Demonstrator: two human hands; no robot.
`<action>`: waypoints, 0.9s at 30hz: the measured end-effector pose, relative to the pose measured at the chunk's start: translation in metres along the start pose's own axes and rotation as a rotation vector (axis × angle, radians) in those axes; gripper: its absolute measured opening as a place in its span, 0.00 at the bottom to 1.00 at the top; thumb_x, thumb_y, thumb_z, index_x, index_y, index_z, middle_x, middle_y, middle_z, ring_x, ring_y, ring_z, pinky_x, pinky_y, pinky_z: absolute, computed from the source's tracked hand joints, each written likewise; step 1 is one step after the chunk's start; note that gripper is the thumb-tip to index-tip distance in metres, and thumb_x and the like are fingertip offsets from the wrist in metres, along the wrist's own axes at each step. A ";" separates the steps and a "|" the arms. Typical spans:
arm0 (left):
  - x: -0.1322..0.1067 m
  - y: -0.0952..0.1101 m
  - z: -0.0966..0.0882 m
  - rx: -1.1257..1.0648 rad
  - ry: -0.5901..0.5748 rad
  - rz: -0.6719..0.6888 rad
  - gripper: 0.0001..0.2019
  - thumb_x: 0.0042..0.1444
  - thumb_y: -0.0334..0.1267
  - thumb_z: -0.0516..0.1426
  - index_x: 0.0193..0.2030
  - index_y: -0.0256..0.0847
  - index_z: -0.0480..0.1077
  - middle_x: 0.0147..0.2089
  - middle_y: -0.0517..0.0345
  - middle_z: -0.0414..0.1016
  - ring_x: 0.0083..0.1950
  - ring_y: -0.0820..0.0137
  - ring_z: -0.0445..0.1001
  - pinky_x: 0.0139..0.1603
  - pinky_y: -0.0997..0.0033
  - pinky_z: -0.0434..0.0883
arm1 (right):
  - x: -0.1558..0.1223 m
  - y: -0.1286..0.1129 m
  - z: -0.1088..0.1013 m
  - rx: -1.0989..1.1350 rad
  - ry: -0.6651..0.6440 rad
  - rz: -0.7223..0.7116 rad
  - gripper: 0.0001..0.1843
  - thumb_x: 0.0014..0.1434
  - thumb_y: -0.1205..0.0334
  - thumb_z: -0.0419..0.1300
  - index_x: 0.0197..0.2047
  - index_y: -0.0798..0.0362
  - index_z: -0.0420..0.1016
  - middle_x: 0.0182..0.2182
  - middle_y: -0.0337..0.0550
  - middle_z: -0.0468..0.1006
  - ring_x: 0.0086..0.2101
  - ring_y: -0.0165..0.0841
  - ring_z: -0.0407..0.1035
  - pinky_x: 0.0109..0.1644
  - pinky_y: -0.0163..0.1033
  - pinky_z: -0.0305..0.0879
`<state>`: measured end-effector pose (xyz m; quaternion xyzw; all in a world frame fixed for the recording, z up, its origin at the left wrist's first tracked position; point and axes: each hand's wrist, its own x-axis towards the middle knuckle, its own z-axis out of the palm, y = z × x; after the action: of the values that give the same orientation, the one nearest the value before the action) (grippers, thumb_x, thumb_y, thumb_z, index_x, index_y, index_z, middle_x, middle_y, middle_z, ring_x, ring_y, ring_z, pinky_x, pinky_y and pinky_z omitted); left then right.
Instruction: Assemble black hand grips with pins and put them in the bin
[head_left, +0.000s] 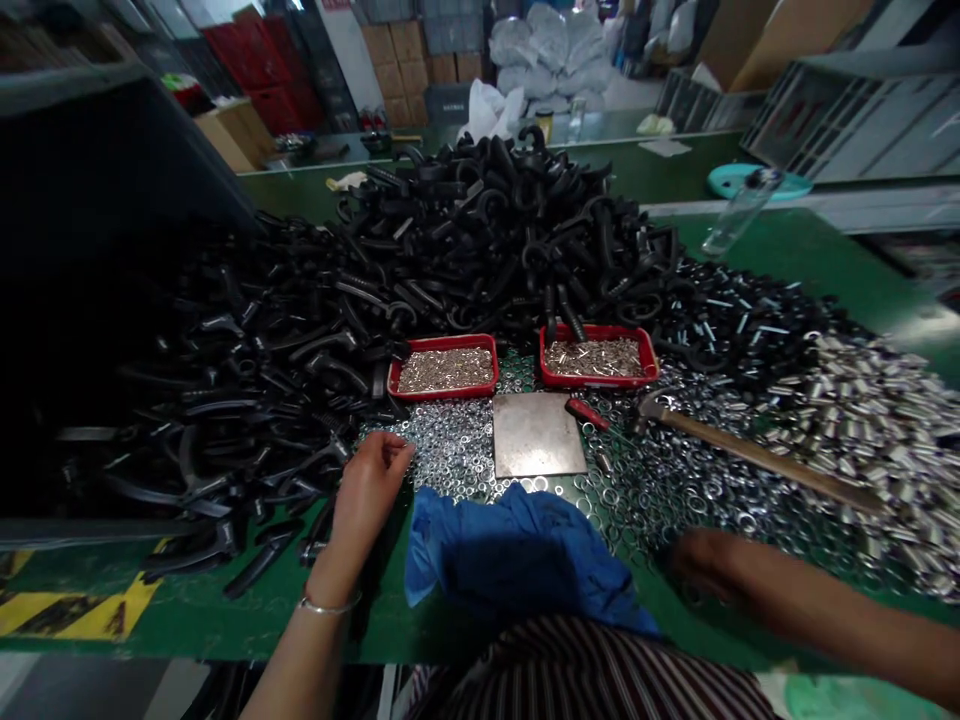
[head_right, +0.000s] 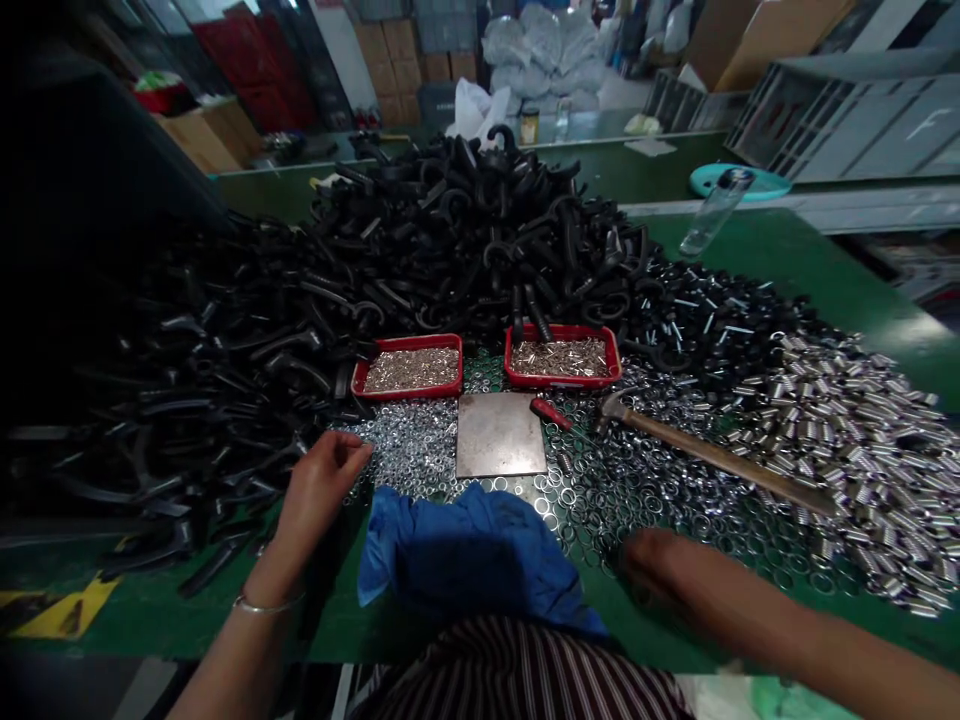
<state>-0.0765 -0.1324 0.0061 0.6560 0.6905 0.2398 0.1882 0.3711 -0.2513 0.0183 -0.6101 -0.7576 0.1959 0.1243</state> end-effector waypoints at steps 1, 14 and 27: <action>0.001 0.009 0.004 -0.021 -0.012 0.026 0.13 0.59 0.50 0.56 0.39 0.42 0.68 0.34 0.57 0.76 0.36 0.64 0.76 0.40 0.67 0.70 | 0.015 0.000 0.003 -0.004 -0.012 -0.028 0.17 0.68 0.50 0.53 0.42 0.49 0.78 0.41 0.45 0.79 0.38 0.37 0.74 0.44 0.41 0.73; -0.016 0.082 0.058 -0.286 -0.237 0.135 0.05 0.59 0.40 0.57 0.38 0.42 0.68 0.32 0.60 0.74 0.33 0.69 0.73 0.37 0.70 0.67 | 0.103 0.008 0.025 0.482 0.052 0.125 0.15 0.60 0.46 0.61 0.41 0.48 0.77 0.39 0.43 0.79 0.41 0.39 0.73 0.48 0.44 0.67; -0.001 0.153 0.117 -1.129 -0.476 -0.111 0.15 0.54 0.43 0.64 0.44 0.35 0.73 0.32 0.55 0.78 0.33 0.71 0.78 0.38 0.71 0.73 | 0.136 -0.029 0.020 1.218 -0.249 0.038 0.19 0.58 0.48 0.66 0.41 0.50 0.66 0.29 0.34 0.76 0.22 0.26 0.68 0.25 0.33 0.63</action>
<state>0.1154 -0.1199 -0.0013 0.4538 0.4288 0.4053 0.6677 0.3063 -0.1269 0.0066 -0.4155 -0.5077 0.6648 0.3571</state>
